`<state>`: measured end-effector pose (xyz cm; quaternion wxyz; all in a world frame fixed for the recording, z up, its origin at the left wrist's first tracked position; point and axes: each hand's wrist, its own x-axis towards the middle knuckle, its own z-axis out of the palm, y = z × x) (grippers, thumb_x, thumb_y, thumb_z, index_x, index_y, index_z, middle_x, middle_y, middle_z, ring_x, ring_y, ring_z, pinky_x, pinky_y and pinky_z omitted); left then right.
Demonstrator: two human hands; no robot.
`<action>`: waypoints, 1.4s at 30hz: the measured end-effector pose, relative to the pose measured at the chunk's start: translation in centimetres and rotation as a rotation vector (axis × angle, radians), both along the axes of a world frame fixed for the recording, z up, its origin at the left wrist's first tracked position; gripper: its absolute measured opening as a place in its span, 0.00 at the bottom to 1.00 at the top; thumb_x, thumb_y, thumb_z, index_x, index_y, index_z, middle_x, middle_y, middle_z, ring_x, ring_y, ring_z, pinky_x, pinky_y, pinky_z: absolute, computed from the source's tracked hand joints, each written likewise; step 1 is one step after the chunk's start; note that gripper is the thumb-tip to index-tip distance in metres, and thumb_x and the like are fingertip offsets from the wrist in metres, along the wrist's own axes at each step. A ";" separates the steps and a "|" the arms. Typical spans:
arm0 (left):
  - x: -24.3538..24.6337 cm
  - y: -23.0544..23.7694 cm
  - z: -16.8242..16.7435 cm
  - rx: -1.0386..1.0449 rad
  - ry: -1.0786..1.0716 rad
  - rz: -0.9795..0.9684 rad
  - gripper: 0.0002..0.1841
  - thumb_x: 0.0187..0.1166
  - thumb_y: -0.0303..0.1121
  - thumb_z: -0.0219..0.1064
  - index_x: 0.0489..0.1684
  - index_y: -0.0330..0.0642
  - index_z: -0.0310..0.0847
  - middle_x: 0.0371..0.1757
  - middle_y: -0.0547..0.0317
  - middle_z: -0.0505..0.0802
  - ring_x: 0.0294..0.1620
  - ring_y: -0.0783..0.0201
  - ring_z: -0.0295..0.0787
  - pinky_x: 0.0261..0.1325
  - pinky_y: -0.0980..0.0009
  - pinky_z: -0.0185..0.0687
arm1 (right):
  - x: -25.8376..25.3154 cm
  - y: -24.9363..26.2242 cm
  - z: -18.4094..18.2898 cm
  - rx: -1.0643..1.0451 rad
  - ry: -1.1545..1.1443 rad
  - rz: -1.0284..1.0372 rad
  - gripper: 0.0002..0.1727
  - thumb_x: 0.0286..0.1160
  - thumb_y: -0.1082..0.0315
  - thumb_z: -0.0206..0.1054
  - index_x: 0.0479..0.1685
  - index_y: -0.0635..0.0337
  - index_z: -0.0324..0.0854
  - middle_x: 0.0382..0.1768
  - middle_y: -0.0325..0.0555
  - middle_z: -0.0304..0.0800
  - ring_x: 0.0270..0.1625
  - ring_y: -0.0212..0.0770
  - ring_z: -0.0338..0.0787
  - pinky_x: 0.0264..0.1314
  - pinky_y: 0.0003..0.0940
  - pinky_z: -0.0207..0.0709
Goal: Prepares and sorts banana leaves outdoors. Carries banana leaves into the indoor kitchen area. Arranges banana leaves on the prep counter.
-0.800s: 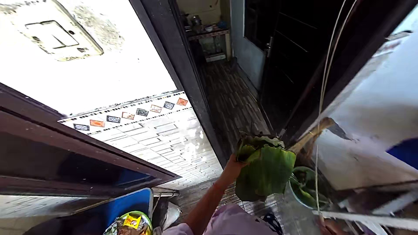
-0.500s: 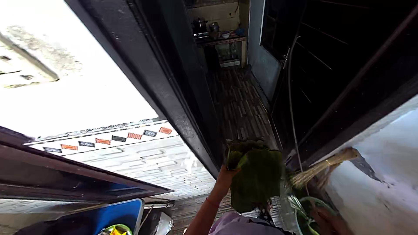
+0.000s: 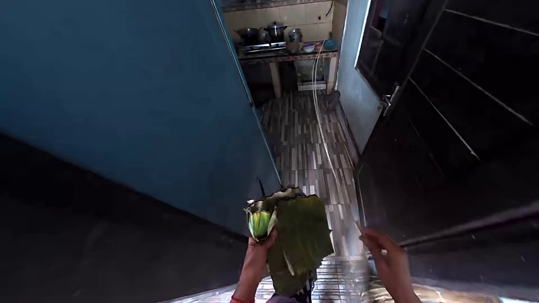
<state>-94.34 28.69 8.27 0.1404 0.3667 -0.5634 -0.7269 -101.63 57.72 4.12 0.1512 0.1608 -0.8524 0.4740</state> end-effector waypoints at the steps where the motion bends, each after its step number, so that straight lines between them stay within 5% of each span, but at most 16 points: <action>1: -1.6 -0.4 -0.4 0.000 0.005 0.025 0.25 0.75 0.15 0.66 0.72 0.32 0.68 0.56 0.53 0.90 0.52 0.71 0.90 0.56 0.72 0.88 | -2.3 -0.9 -0.4 -0.001 -0.012 0.012 0.14 0.74 0.64 0.66 0.50 0.60 0.93 0.37 0.43 0.96 0.35 0.34 0.91 0.41 0.28 0.86; 6: -12.4 -3.8 -1.7 -0.003 0.012 0.062 0.23 0.76 0.16 0.65 0.71 0.32 0.70 0.56 0.53 0.90 0.54 0.69 0.89 0.58 0.70 0.87 | -13.3 -4.7 -0.6 -0.011 -0.062 -0.007 0.14 0.74 0.66 0.67 0.51 0.62 0.93 0.39 0.46 0.96 0.36 0.34 0.92 0.40 0.28 0.86; 10: -23.5 -8.1 -0.3 0.003 -0.001 -0.039 0.30 0.79 0.21 0.67 0.80 0.28 0.61 0.69 0.41 0.83 0.65 0.62 0.84 0.68 0.66 0.81 | -21.4 -6.8 2.0 -0.027 -0.064 -0.048 0.13 0.74 0.73 0.68 0.52 0.73 0.89 0.43 0.58 0.95 0.41 0.41 0.94 0.46 0.33 0.88; 16: -36.6 -13.5 2.2 0.012 0.043 -0.107 0.29 0.79 0.20 0.67 0.79 0.27 0.62 0.66 0.42 0.85 0.62 0.64 0.86 0.66 0.67 0.83 | -31.2 -10.5 3.6 -0.047 -0.128 -0.103 0.14 0.76 0.76 0.67 0.53 0.81 0.84 0.44 0.64 0.93 0.43 0.37 0.92 0.50 0.29 0.87; 23: -48.3 -18.5 2.3 0.054 0.047 -0.059 0.30 0.78 0.19 0.67 0.80 0.28 0.60 0.67 0.43 0.84 0.64 0.64 0.85 0.67 0.69 0.82 | -43.4 -16.0 1.1 -0.119 -0.206 -0.050 0.14 0.76 0.76 0.67 0.52 0.83 0.83 0.43 0.60 0.92 0.43 0.29 0.91 0.50 0.22 0.85; 30: -61.6 -23.3 1.1 0.098 0.059 0.121 0.29 0.78 0.19 0.67 0.78 0.28 0.61 0.63 0.45 0.85 0.60 0.66 0.87 0.64 0.70 0.84 | -62.6 -21.6 0.0 -0.082 -0.157 0.095 0.13 0.76 0.75 0.66 0.51 0.81 0.84 0.42 0.55 0.92 0.42 0.23 0.89 0.49 0.17 0.83; 33: -67.4 -25.7 2.2 0.099 0.058 0.225 0.27 0.79 0.19 0.66 0.77 0.28 0.62 0.62 0.46 0.86 0.59 0.66 0.87 0.63 0.70 0.84 | -72.7 -25.4 1.3 -0.034 -0.098 0.187 0.14 0.77 0.73 0.67 0.52 0.79 0.85 0.42 0.59 0.92 0.42 0.30 0.91 0.47 0.21 0.84; 38: -74.7 -29.8 2.8 0.081 0.046 0.451 0.28 0.77 0.18 0.67 0.77 0.29 0.62 0.63 0.47 0.86 0.59 0.68 0.87 0.63 0.71 0.85 | -88.1 -34.6 2.4 0.008 0.038 0.408 0.17 0.78 0.68 0.66 0.54 0.76 0.87 0.43 0.61 0.94 0.42 0.39 0.93 0.46 0.28 0.86; 42: -79.0 -33.2 1.9 0.096 0.067 0.606 0.26 0.78 0.17 0.66 0.75 0.31 0.65 0.59 0.50 0.88 0.56 0.68 0.89 0.59 0.70 0.87 | -96.4 -43.8 3.3 0.010 0.142 0.630 0.15 0.77 0.68 0.64 0.49 0.71 0.89 0.42 0.55 0.93 0.40 0.33 0.91 0.44 0.21 0.85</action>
